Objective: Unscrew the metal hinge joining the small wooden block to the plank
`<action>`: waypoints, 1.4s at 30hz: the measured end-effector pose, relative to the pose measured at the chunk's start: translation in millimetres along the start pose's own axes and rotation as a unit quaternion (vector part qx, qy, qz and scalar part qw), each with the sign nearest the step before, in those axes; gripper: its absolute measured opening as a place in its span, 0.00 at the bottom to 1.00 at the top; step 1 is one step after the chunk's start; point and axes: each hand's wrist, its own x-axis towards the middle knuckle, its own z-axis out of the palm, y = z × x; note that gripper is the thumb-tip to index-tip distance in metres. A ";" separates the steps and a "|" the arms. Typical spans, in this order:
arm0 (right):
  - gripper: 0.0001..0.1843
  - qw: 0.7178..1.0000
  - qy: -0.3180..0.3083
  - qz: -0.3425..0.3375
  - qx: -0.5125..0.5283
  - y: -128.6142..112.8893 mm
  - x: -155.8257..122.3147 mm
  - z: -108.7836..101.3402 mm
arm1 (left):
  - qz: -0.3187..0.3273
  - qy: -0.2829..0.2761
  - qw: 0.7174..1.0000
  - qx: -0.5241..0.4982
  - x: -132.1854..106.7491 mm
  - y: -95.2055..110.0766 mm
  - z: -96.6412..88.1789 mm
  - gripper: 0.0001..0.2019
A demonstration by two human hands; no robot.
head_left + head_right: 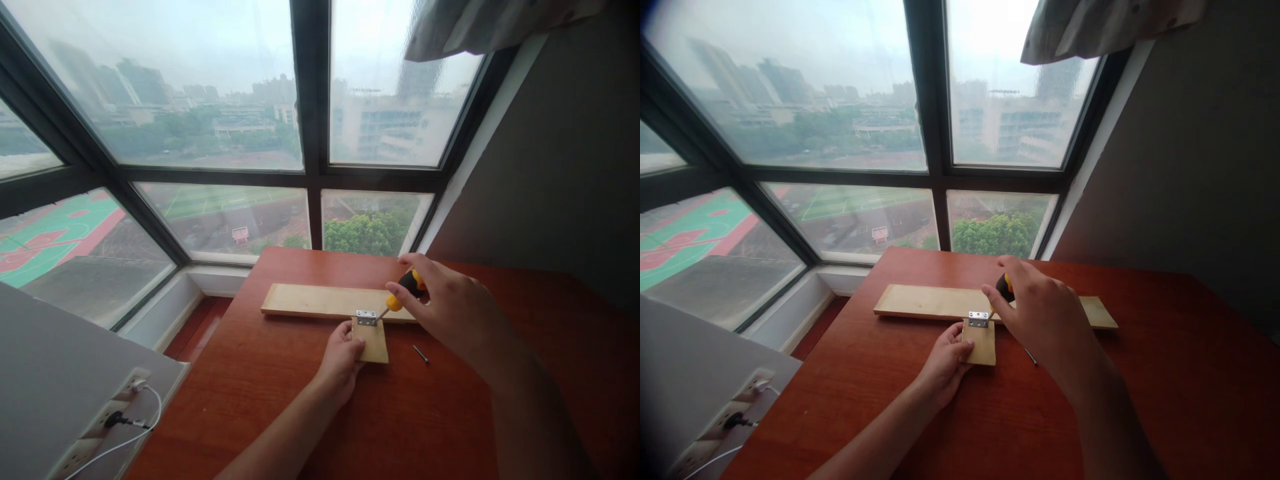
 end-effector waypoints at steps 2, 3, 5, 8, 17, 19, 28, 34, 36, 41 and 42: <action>0.17 1.000 -0.008 0.004 0.008 -0.8 0.6 -0.9 | -0.003 0.005 1.000 0.000 0.3 0.2 0.1 0.19; 0.16 1.000 -0.012 -0.001 0.022 -1.2 0.6 -1.9 | -0.005 0.006 1.000 0.000 0.5 0.2 0.2 0.19; 0.17 0.998 -0.026 -0.016 0.054 -2.1 -0.2 -4.3 | -0.007 0.004 1.000 -0.001 0.9 0.2 0.4 0.20; 0.19 0.996 -0.041 -0.028 0.074 -3.2 -1.5 -6.3 | -0.007 0.001 1.000 -0.002 0.8 0.6 0.9 0.19; 0.15 0.998 -0.024 0.010 0.055 1.2 1.8 -1.8 | -0.012 0.009 1.000 0.000 -1.2 2.0 1.5 0.19; 0.19 0.996 -0.033 -0.003 0.079 1.8 0.6 -3.4 | -0.011 0.006 1.000 -0.002 -0.9 1.4 1.4 0.19; 0.17 0.999 -0.005 0.032 -0.001 4.5 2.9 1.5 | -0.012 0.011 1.000 -0.004 -2.7 2.2 3.7 0.17; 0.21 0.995 -0.035 -0.007 0.094 5.8 1.1 -1.0 | -0.006 0.007 1.000 -0.006 -3.2 0.8 3.1 0.17; 0.20 0.997 -0.029 0.001 0.077 4.8 1.0 -1.5 | -0.005 0.006 1.000 -0.006 -3.5 0.7 3.1 0.18; 0.21 0.992 -0.008 0.078 -0.096 5.3 3.9 -1.9 | -0.005 0.011 1.000 -0.002 -4.7 2.2 3.9 0.18; 0.22 0.989 -0.011 0.088 -0.118 6.4 4.3 -2.1 | -0.005 0.011 1.000 -0.002 -4.8 2.5 4.0 0.18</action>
